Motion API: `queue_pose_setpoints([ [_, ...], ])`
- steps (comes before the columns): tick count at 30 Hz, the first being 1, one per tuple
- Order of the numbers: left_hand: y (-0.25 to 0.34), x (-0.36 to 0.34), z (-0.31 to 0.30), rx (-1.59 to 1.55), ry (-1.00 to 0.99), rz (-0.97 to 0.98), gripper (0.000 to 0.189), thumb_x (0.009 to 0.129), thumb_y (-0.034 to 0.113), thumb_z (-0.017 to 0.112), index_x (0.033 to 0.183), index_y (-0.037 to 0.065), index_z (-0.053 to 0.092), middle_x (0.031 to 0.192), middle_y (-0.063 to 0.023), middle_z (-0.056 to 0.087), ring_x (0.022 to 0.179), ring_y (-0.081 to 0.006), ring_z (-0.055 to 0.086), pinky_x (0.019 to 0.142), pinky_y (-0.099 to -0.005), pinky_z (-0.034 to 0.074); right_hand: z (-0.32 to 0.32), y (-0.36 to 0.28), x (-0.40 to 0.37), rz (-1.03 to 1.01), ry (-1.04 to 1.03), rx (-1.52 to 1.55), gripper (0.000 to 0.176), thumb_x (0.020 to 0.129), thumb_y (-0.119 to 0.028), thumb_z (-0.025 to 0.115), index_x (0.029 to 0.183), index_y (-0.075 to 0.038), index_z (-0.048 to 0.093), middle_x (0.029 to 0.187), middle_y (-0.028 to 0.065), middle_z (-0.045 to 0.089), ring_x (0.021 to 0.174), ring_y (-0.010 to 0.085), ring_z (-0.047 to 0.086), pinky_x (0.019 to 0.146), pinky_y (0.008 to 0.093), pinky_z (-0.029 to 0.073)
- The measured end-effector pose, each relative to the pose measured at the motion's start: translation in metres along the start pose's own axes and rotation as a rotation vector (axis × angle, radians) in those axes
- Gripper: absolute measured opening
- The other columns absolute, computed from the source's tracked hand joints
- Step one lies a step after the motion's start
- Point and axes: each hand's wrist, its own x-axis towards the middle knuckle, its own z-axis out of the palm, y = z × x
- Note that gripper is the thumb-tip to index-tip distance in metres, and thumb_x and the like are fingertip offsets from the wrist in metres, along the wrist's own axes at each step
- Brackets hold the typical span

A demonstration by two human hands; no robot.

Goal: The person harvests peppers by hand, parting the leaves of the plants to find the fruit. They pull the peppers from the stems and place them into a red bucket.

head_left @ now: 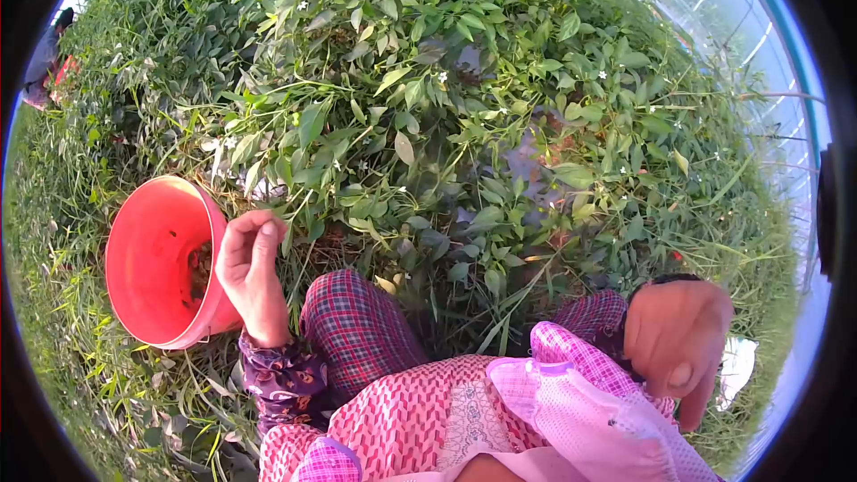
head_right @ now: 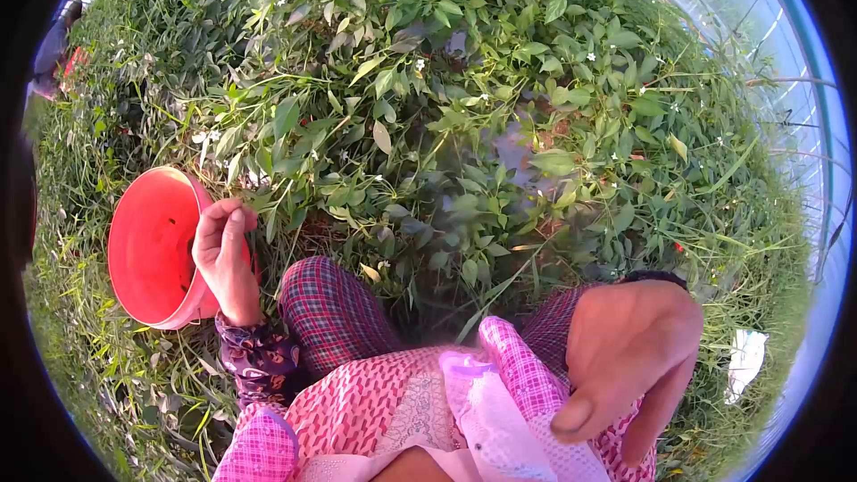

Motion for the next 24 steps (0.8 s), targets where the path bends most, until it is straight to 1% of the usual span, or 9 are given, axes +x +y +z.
queue_pose_setpoints([
  [2,-0.001,-0.005,0.035,-0.105,-0.252,-0.055,0.01,0.092,0.002,0.059,0.1,-0.001,0.062,0.088,-0.0034,0.064,0.08,-0.0101,0.06,0.076,-0.024,0.049,0.012,-0.011,0.023,0.025,-0.081,-0.084,0.056,0.082,-0.015,0.075,0.125,0.01,0.051,0.097,0.0201,0.067,0.067,0.016,0.064,0.051,0.0246,0.046],
  [4,-0.001,-0.011,0.059,-0.064,-0.458,-0.046,0.01,0.091,0.0,0.059,0.102,-0.001,0.062,0.09,-0.0028,0.064,0.082,-0.0092,0.061,0.076,-0.0232,0.05,0.01,-0.012,0.05,0.051,-0.287,-0.28,0.027,0.094,-0.005,0.051,0.114,0.011,0.06,0.056,0.0001,0.042,0.041,0.0148,0.043,0.038,0.031,0.028],
  [5,-0.005,-0.009,0.065,0.16,-0.559,0.182,0.011,0.09,0.0,0.061,0.1,-0.001,0.063,0.089,-0.0036,0.064,0.079,-0.0089,0.061,0.073,-0.0226,0.05,0.014,-0.015,0.046,0.042,-0.286,-0.28,0.027,0.094,-0.005,0.051,0.114,0.011,0.06,0.056,0.0001,0.042,0.041,0.0148,0.043,0.038,0.031,0.028],
  [6,-0.004,-0.008,0.068,0.236,-0.602,0.275,0.011,0.088,0.0,0.062,0.099,-0.001,0.064,0.087,-0.0041,0.065,0.078,-0.0086,0.061,0.07,-0.0224,0.049,0.02,-0.021,0.035,-0.039,-0.113,-0.322,0.033,0.088,-0.002,0.059,0.118,0.011,0.056,0.063,0.0031,0.053,0.043,0.014,0.048,0.038,0.0285,0.031],
  [7,-0.003,-0.01,0.07,0.312,-0.637,0.363,0.01,0.087,0.0,0.063,0.098,-0.001,0.064,0.086,-0.0047,0.065,0.076,-0.0084,0.061,0.068,-0.0222,0.049,0.025,-0.024,0.026,-0.038,-0.078,-0.307,0.033,0.088,-0.002,0.059,0.118,0.011,0.056,0.064,0.0032,0.053,0.044,0.0141,0.048,0.039,0.0285,0.031],
  [12,-0.029,-0.014,0.061,0.328,-0.587,0.146,0.01,0.085,-0.002,0.064,0.095,-0.001,0.065,0.076,-0.0026,0.063,0.065,-0.0071,0.057,0.06,-0.0215,0.047,0.048,0.016,-0.003,0.078,-0.104,-0.138,0.034,0.089,-0.004,0.059,0.119,0.011,0.055,0.066,0.0039,0.054,0.047,0.0146,0.049,0.041,0.0288,0.032],
  [21,-0.033,-0.006,0.061,0.393,-0.646,0.15,0.01,0.086,0.0,0.062,0.096,0.0,0.065,0.074,-0.0012,0.062,0.064,-0.006,0.054,0.06,-0.0222,0.046,0.084,0.022,-0.019,0.15,-0.068,-0.079,0.036,0.089,-0.006,0.059,0.121,0.011,0.053,0.071,0.0052,0.055,0.052,0.0155,0.051,0.046,0.0293,0.034],
  [23,-0.029,-0.012,0.067,0.412,-0.643,0.076,0.011,0.083,0.003,0.062,0.094,0.002,0.065,0.071,-0.0077,0.062,0.059,-0.0139,0.057,0.058,-0.0269,0.046,0.089,0.009,-0.021,0.162,-0.035,-0.079,0.037,0.089,-0.007,0.059,0.121,0.011,0.053,0.072,0.0055,0.055,0.054,0.0156,0.051,0.047,0.0294,0.034],
  [24,-0.032,-0.011,0.067,0.39,-0.67,0.112,0.011,0.084,0.002,0.061,0.094,0.002,0.065,0.072,-0.0078,0.062,0.06,-0.0135,0.057,0.059,-0.0268,0.047,0.09,0.006,-0.02,0.172,-0.03,-0.091,0.037,0.089,-0.007,0.059,0.121,0.011,0.053,0.073,0.0056,0.055,0.054,0.0157,0.051,0.048,0.0295,0.035],
])
